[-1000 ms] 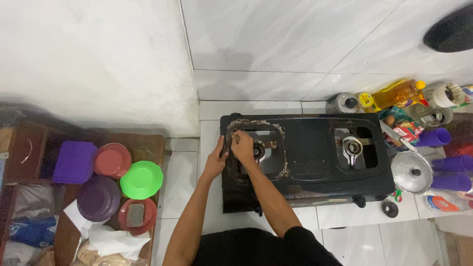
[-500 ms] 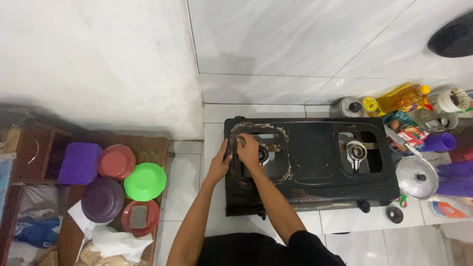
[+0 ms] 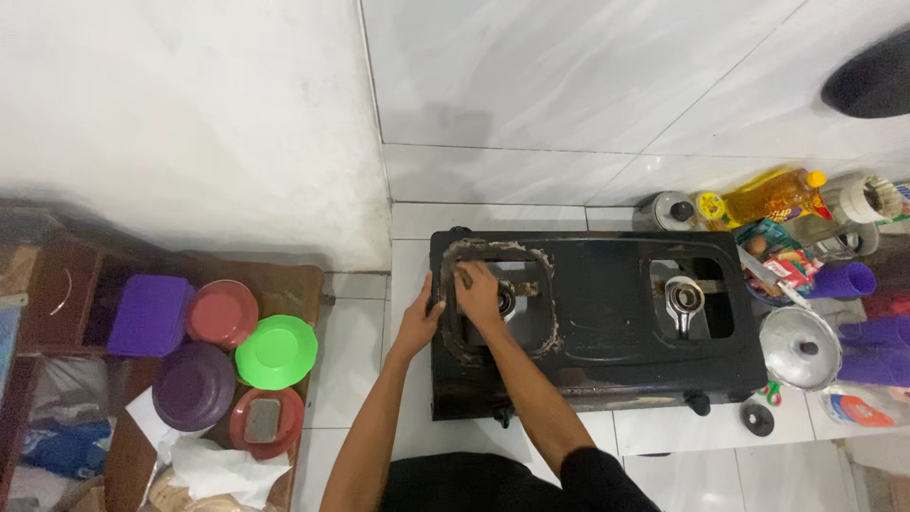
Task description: The person removes the burner caps and a round grate from a two-burner tabletop gas stove and sets them on the counter. They wipe the stove surface and burner wells with a cloth, spray cleaning liquid onto the stove, and continue scrubbing the burner recesses with the cloth.
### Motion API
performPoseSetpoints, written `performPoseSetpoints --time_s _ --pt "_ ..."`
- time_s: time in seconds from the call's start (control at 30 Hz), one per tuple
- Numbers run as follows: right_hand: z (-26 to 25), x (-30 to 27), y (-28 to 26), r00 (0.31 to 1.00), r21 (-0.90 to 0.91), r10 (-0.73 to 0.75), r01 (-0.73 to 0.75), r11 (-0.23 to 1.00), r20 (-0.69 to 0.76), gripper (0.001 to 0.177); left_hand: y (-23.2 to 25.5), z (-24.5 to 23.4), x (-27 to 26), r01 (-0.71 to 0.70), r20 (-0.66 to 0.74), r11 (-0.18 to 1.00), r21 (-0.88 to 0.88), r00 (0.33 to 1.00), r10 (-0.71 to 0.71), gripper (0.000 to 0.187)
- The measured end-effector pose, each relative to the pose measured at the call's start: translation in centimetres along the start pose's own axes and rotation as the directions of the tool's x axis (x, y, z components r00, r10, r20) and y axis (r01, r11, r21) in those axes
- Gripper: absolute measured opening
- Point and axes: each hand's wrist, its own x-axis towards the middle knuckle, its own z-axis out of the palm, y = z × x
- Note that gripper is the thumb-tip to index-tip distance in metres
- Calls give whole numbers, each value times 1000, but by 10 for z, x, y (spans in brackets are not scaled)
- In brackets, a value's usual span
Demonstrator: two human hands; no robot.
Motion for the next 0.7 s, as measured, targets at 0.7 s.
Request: performPoseSetpoints --time_s 0.7 --pt "-18 -37 -22 975 -22 157 -156 988 159 22 -24 4 13 12 101 989 146 994 -27 76"
